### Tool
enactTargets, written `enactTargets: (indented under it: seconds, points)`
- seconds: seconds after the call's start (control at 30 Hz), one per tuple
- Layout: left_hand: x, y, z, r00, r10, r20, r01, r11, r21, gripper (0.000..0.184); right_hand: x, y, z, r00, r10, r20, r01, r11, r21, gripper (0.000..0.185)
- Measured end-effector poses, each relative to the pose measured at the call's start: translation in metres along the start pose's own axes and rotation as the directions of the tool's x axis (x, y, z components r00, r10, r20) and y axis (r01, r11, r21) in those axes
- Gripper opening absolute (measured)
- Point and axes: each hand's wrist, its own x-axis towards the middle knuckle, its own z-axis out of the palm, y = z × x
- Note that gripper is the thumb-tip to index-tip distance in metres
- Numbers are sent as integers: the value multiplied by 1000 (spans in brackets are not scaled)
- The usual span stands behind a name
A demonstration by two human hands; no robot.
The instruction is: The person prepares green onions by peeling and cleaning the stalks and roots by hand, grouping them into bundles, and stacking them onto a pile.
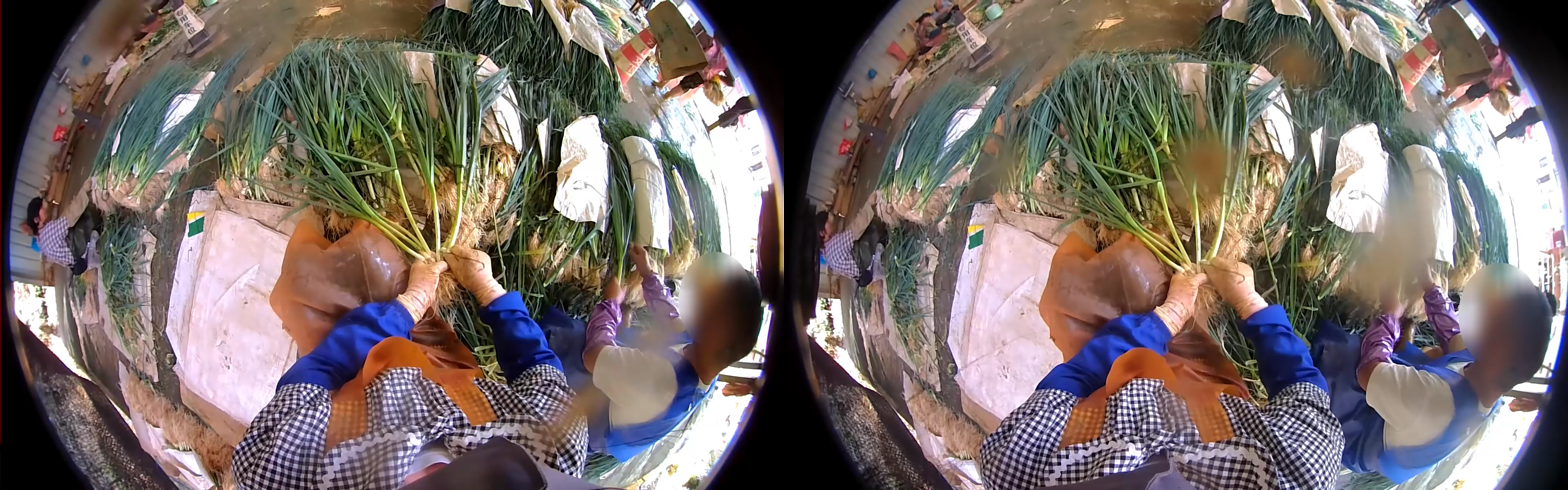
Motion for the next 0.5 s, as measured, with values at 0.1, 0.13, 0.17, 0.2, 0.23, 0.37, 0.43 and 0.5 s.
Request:
enactTargets:
  seconds: [0.1,0.13,0.17,0.2,0.23,0.37,0.43,0.5]
  points:
    - [-7,5,2,1000,-19,-2,19,1000,15,21,-5,-17,-31,992,-94,79,109,973,-201,9]
    - [-9,16,7,992,-120,-38,118,991,-59,19,-6,-31,-50,987,-149,52,145,986,77,19]
    - [-8,21,11,972,-225,-68,214,967,-138,17,-15,-35,-62,976,-215,-32,213,917,337,22]
    - [-5,25,15,978,-190,-86,172,968,-181,15,-33,-37,-64,989,-77,125,-9,819,574,17]
    - [-9,30,14,978,-206,-8,200,957,-213,15,-48,-35,-68,954,16,299,-240,636,733,15]
    - [-10,38,11,967,-235,94,250,944,-214,16,-46,35,-48,557,408,723,-211,912,-352,37]
    - [-8,30,7,974,-223,52,229,954,-195,16,-27,67,-13,855,370,363,-480,829,286,33]
    - [-1,15,1,982,-187,13,186,964,-191,16,38,19,-37,848,529,-17,-486,792,370,30]
